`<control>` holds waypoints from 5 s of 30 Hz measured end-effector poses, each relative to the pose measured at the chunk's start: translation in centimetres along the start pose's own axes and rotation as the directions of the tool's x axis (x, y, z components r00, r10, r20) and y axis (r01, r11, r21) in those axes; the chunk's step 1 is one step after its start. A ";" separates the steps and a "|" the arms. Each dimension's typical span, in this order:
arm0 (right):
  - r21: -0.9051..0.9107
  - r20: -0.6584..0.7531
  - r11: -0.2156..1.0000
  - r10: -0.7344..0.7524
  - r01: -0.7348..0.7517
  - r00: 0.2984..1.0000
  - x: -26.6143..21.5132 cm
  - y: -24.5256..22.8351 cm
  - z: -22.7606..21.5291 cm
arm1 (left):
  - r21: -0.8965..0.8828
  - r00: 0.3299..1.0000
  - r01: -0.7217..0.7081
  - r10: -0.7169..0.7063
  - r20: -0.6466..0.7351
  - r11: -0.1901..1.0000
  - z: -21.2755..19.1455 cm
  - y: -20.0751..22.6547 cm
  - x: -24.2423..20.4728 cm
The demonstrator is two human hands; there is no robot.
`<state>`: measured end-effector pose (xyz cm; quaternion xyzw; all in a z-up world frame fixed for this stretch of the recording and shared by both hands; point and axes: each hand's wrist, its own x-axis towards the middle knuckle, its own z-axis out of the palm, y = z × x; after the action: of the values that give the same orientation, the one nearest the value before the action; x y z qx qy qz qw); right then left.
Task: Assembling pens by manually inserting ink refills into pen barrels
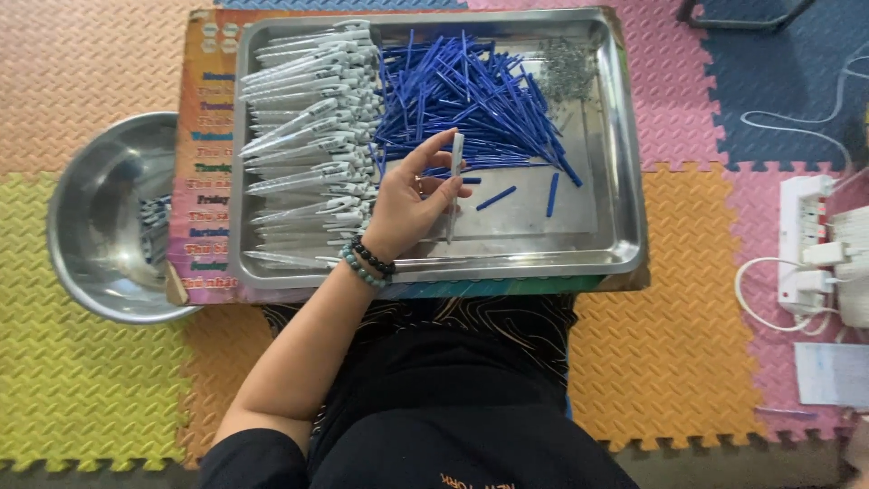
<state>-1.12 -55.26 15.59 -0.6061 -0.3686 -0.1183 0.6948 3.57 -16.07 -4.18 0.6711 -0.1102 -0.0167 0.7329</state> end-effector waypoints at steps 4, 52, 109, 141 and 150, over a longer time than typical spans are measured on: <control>-0.212 0.040 0.977 0.006 0.003 0.999 1.6 -0.4 0.9 | -0.005 1.000 -0.004 0.004 -0.003 1.000 0.2 0.1 0.1; 0.288 -0.235 0.911 0.365 -0.294 0.901 5.1 23.8 9.5 | -0.217 0.962 0.240 -0.202 0.184 0.946 -0.2 1.7 0.2; -0.339 0.044 0.805 0.531 -0.487 0.846 4.4 23.0 8.2 | -0.353 0.999 0.029 -0.012 0.052 0.935 -0.9 -0.8 0.5; -0.020 -0.065 0.950 0.310 -0.312 0.949 5.6 22.1 12.9 | -0.054 0.996 0.032 -0.036 -0.081 0.998 -0.1 0.9 0.2; 0.004 -0.044 0.953 0.304 -0.304 0.952 5.4 22.1 13.4 | 0.004 0.996 0.021 -0.020 -0.086 1.000 0.1 0.9 0.0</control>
<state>11.19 -36.02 2.34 -0.6539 -0.2553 -0.0237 0.7118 3.47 -16.06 -3.24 0.6741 -0.0718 0.0048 0.7351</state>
